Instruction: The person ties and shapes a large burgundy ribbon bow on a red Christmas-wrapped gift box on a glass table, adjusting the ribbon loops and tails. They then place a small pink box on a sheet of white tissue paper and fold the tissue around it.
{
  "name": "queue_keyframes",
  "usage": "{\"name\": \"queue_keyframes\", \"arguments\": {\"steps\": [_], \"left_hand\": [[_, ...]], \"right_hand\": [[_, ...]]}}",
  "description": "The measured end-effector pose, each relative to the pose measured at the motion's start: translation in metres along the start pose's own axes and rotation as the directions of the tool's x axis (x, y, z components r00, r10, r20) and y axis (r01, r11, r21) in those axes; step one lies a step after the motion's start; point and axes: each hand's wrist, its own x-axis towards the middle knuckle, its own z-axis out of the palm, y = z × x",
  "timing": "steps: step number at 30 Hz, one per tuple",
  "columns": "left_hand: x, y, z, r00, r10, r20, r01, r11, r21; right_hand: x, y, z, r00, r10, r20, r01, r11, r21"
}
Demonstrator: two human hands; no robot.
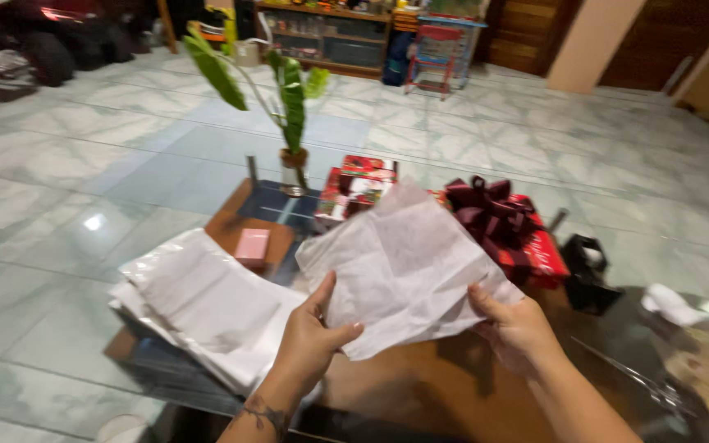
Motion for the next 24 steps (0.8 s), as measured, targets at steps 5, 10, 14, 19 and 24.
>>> {"name": "queue_keyframes", "arguments": {"steps": [5, 10, 14, 19, 24], "left_hand": [[-0.025, -0.001, 0.045, 0.997, -0.034, 0.075, 0.029, 0.998, 0.057], [-0.051, 0.002, 0.074, 0.995, -0.049, 0.086, 0.033, 0.984, 0.177], [-0.060, -0.005, 0.089, 0.993, -0.043, 0.110, 0.021, 0.981, 0.193], [-0.060, -0.018, 0.091, 0.985, -0.132, 0.110, 0.039, 0.793, 0.608], [-0.055, -0.025, 0.084, 0.971, -0.238, -0.032, 0.170, 0.589, 0.790]], "right_hand": [[-0.030, 0.002, -0.055, 0.986, 0.094, -0.138, -0.121, 0.971, -0.204], [-0.038, 0.016, -0.080, 0.950, 0.280, -0.140, -0.284, 0.959, -0.009], [-0.038, 0.048, -0.081, 0.929, 0.322, -0.180, -0.335, 0.941, -0.044], [-0.021, 0.072, -0.102, 0.972, 0.141, -0.189, -0.181, 0.961, -0.211], [-0.011, 0.068, -0.131, 0.997, 0.020, -0.079, -0.045, 0.944, -0.328]]}}
